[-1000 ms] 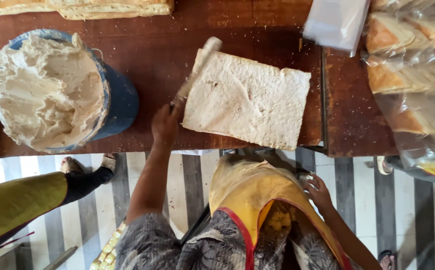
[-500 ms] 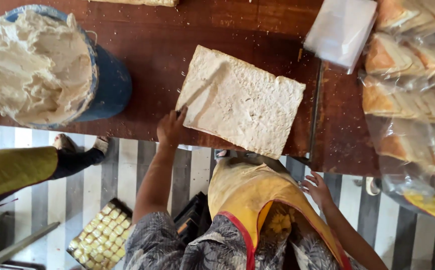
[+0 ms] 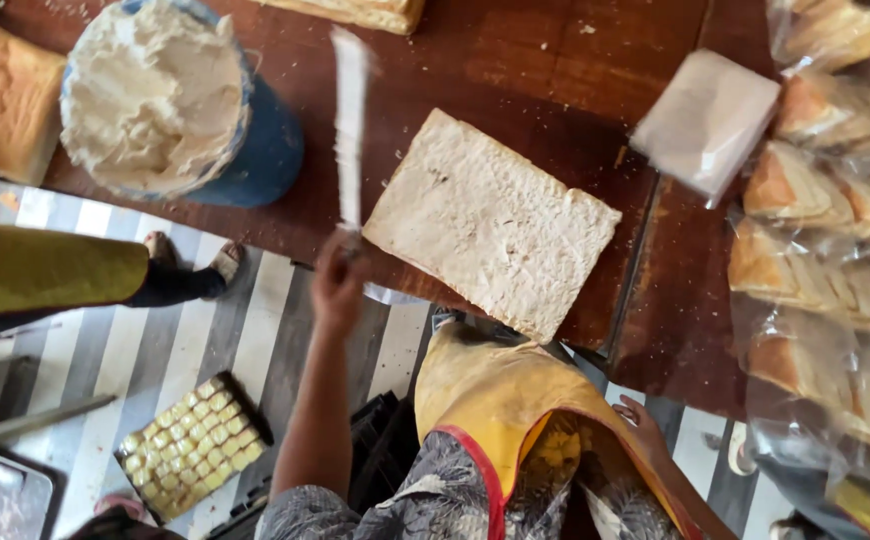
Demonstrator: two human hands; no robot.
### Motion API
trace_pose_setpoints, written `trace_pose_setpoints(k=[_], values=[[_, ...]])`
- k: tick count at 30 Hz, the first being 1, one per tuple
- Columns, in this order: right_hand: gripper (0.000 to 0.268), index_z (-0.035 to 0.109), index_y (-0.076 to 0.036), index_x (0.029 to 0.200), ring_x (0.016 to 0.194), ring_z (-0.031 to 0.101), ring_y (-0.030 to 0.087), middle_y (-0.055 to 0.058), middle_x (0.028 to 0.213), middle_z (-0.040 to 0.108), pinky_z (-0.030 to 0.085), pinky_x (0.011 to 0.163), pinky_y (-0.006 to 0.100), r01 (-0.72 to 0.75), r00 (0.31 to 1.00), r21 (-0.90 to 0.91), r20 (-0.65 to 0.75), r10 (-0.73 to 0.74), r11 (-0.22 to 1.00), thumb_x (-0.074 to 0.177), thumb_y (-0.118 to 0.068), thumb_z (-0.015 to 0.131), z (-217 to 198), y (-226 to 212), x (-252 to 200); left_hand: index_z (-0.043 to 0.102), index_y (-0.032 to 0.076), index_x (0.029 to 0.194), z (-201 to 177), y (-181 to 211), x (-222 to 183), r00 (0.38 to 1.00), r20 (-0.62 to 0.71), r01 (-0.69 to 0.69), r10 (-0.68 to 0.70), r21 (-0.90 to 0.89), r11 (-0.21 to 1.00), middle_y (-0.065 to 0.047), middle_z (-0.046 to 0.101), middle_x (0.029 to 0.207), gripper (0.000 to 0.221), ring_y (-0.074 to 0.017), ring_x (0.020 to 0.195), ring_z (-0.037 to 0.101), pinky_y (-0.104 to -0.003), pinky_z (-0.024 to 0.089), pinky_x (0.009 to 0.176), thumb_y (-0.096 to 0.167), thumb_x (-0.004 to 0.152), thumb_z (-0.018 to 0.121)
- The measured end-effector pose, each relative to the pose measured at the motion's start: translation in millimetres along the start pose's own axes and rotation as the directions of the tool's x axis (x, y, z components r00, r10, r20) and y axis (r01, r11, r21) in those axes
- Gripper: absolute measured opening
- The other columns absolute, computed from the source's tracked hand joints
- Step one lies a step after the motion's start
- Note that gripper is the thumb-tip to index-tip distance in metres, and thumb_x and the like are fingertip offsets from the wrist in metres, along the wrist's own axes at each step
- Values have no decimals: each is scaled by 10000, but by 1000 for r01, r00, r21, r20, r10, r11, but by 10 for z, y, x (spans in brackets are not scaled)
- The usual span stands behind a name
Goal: Spreading a white cream or butter layer onto a large flat loaf of bread using a spatula.
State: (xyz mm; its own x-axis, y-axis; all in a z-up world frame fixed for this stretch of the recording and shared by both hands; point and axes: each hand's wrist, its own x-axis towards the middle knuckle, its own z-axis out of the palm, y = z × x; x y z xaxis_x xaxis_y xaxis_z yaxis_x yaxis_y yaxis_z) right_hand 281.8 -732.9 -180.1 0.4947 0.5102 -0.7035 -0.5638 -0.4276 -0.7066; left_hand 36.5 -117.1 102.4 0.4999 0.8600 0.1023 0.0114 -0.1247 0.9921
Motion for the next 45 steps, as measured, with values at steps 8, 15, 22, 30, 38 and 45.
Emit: trace_pose_setpoints(k=[8,15,22,30,38,45], values=[[699,458,-87,1520,1300,564,269,113,1470,572,496,1020,397,34,979,-305,204,30,952,900,-289,711,51,-707,215,615,143,1358,-1167,1419,762,924,-374,300,75,833,466,-236,729,1061,373,-417,977,709,-519,544,799,127,988,582],[632,452,-103,1524,1155,675,286,140,1414,621,584,983,408,10,991,-267,133,27,964,957,-311,638,854,-2185,-87,653,161,1270,-1597,1357,1556,945,-290,307,-153,946,101,-243,697,1208,328,-449,1133,641,-561,501,916,147,945,616],[488,484,-8,1481,1197,652,254,195,1378,615,573,991,399,308,950,-46,65,-304,950,998,-21,553,1234,-2290,117,640,171,1329,-1084,1261,1184,913,-325,307,247,946,107,-219,653,1159,497,-442,1030,641,-570,482,764,218,841,721],[385,499,45,1434,1127,673,286,189,1303,639,576,946,404,416,909,161,-101,-404,895,1058,-38,520,2089,-2837,481,727,80,1158,64,850,1385,966,43,-208,257,720,662,-156,681,1214,319,-369,1123,633,-460,510,967,100,840,748],[375,498,31,1413,1187,656,289,179,1343,613,589,986,425,515,855,138,-9,-519,846,1055,-67,549,3651,-4392,1803,659,47,1276,663,79,3870,997,-69,55,-24,493,868,-207,655,1248,442,-376,1163,634,-445,505,989,254,888,701],[519,471,3,1490,1337,558,245,149,1514,510,541,1023,369,473,878,100,26,-478,875,1022,-147,638,4605,-5589,2936,611,119,1342,515,-981,6347,966,51,115,-255,794,597,-190,678,1257,499,-339,1153,675,-431,546,990,250,864,670]])
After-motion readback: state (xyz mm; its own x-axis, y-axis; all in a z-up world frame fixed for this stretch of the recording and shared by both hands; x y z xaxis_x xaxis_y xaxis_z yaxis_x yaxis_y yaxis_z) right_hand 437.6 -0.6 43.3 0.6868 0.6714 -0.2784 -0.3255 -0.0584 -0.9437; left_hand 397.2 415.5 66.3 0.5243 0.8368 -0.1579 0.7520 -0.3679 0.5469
